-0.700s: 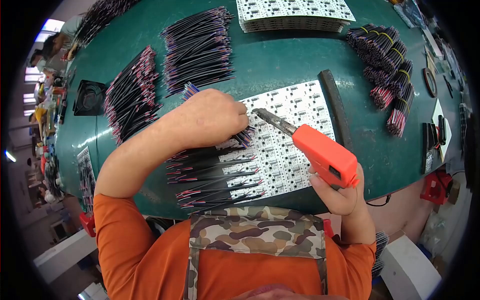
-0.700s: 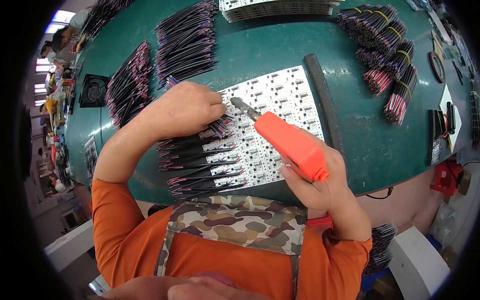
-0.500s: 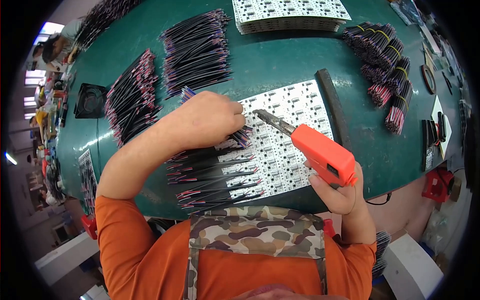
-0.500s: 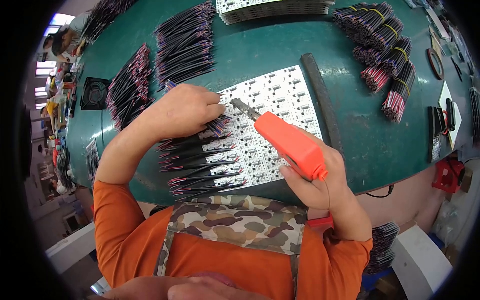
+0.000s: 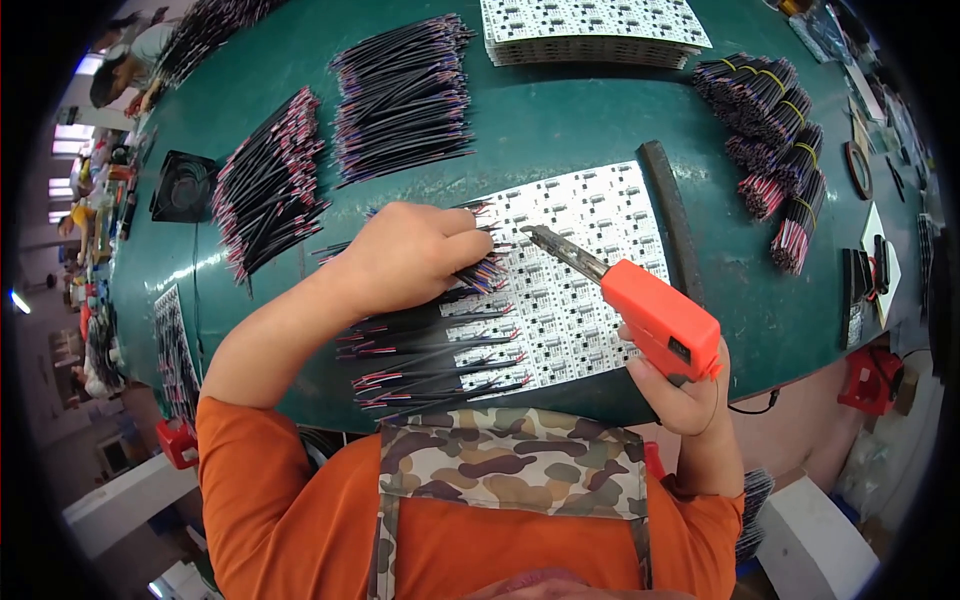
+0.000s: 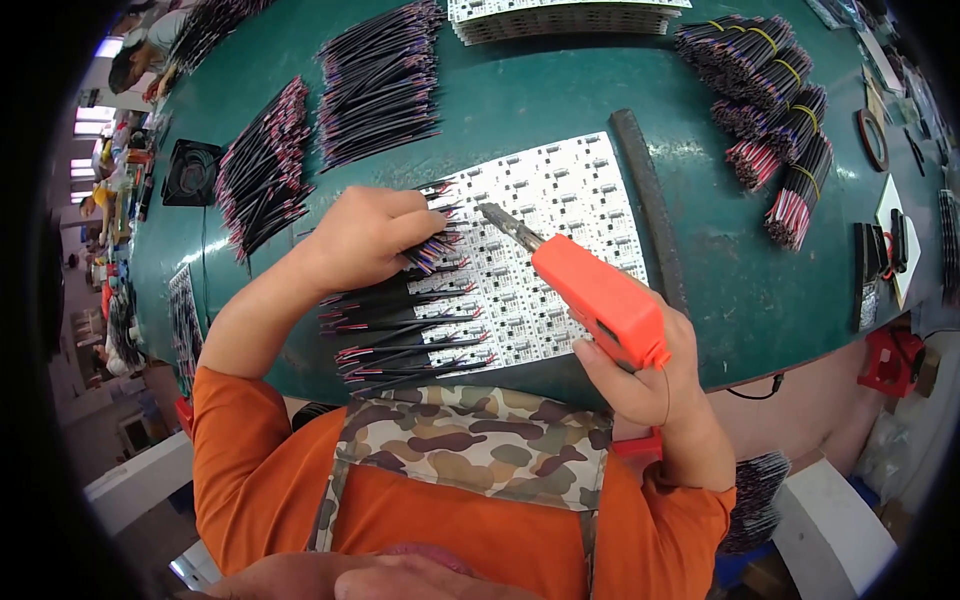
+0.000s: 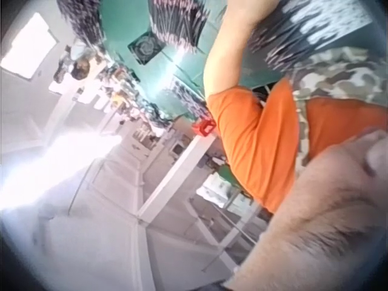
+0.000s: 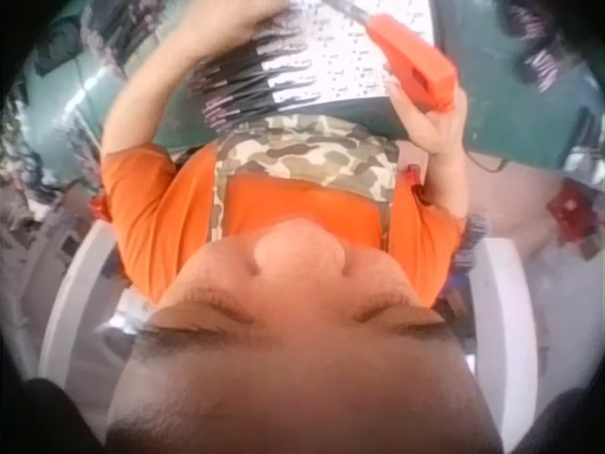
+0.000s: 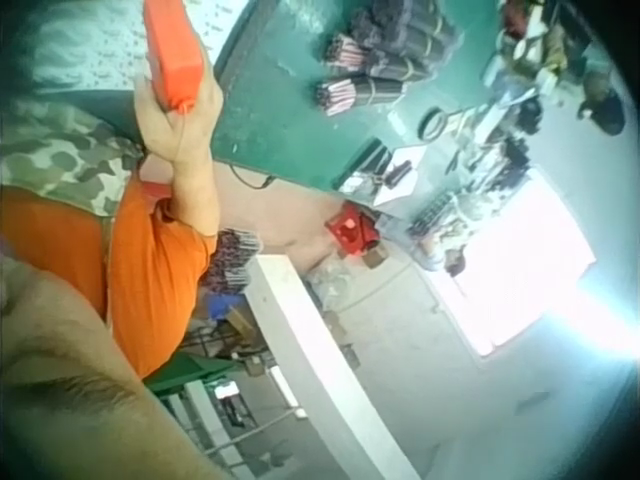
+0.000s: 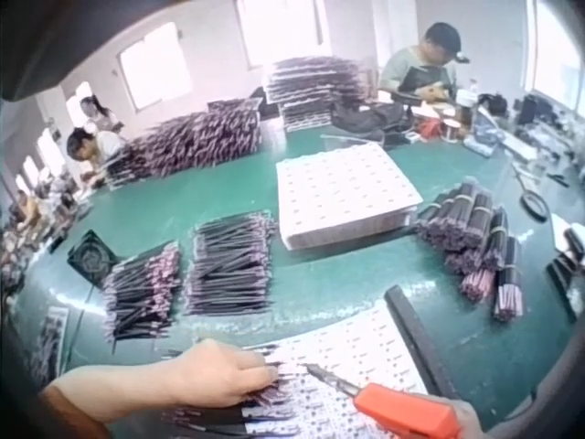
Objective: The person solders wiring connections onto an LED circuit board with a soldering iron.
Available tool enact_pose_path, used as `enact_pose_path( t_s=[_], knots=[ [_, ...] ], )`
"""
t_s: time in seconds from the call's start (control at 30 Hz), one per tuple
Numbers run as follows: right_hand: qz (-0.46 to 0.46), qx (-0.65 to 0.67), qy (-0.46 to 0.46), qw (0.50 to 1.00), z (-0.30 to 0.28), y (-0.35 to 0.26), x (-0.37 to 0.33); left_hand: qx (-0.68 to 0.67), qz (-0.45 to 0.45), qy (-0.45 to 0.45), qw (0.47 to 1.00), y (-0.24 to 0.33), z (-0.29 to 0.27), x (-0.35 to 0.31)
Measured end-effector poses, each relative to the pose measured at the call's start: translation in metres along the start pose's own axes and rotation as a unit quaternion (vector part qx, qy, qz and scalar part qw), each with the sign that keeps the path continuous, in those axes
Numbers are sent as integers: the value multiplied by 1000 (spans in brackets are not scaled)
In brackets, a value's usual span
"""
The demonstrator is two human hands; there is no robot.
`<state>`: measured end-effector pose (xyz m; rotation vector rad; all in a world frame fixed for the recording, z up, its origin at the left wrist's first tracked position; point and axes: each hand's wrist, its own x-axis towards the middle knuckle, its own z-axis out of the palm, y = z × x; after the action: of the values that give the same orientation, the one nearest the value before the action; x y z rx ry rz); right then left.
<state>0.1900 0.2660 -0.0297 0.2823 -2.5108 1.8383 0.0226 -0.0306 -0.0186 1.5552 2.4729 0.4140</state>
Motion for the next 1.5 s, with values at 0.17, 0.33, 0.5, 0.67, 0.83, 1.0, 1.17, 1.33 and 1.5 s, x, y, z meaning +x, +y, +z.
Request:
enact_pose_path(
  t_s=[0.17,0.33,0.5,0.67,0.83,1.0,1.17,1.33,1.5],
  knots=[
    [33,26,-4,999,2,-2,0,53,50,22,997,1,11,2],
    [23,20,-7,1000,5,4,-1,55,51,18,997,1,14,2],
    [51,28,-25,998,6,0,0,45,56,-2,997,0,12,3],
    [-10,-49,-43,998,6,4,1,42,47,-31,998,3,7,6],
    [6,-29,-31,999,9,2,2,44,34,-52,997,4,5,9],
    [-24,-34,-30,999,8,1,6,32,33,-63,997,3,3,13],
    [-37,-30,-41,998,7,0,10,34,30,-81,996,4,-1,17],
    [-38,-40,-50,997,6,0,10,36,28,-90,995,5,-2,18],
    [-10,-25,-46,999,5,-2,8,42,31,-99,994,3,-1,16]
  ],
)
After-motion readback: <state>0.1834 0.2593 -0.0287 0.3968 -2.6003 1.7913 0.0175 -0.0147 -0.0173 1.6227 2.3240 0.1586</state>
